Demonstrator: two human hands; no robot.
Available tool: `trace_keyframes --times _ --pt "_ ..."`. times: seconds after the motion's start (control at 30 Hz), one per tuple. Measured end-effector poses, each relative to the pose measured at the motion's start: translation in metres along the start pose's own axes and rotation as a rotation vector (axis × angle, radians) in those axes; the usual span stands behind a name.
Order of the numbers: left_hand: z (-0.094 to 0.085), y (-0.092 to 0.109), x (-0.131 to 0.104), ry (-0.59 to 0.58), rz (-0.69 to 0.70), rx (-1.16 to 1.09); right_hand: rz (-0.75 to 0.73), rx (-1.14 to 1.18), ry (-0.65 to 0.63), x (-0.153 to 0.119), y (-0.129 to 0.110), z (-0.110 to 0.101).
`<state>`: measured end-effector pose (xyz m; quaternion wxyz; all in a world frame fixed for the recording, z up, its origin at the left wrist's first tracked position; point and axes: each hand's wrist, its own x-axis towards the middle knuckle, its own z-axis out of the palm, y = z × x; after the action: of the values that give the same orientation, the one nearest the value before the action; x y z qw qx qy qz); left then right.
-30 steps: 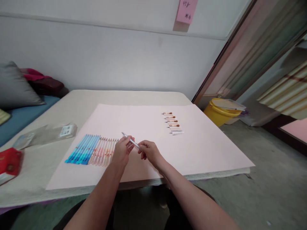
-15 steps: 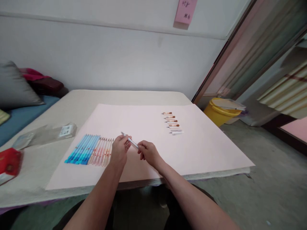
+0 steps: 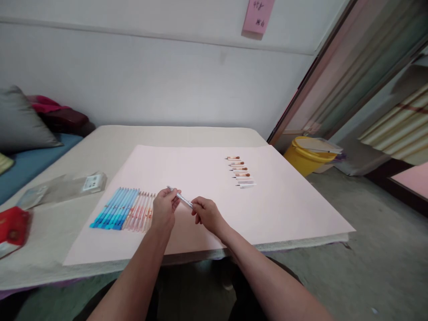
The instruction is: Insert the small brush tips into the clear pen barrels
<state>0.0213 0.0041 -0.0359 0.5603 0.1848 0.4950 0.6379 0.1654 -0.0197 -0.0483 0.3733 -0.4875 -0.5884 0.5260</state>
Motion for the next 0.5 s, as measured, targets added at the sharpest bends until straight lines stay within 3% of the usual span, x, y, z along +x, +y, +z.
trace_keyframes --times 0.17,0.37,0.5 --pt "0.0000 0.0005 -0.0012 -0.077 -0.014 -0.035 0.098 0.124 -0.031 0.0014 -0.0018 0.0003" --pt "0.0008 0.0020 -0.0018 -0.091 -0.037 -0.033 0.178 0.251 -0.028 -0.0013 -0.0055 -0.0010" --pt "0.0000 0.0030 -0.0006 -0.150 -0.071 -0.074 0.290 0.453 -0.124 -0.0037 -0.0061 -0.0042"
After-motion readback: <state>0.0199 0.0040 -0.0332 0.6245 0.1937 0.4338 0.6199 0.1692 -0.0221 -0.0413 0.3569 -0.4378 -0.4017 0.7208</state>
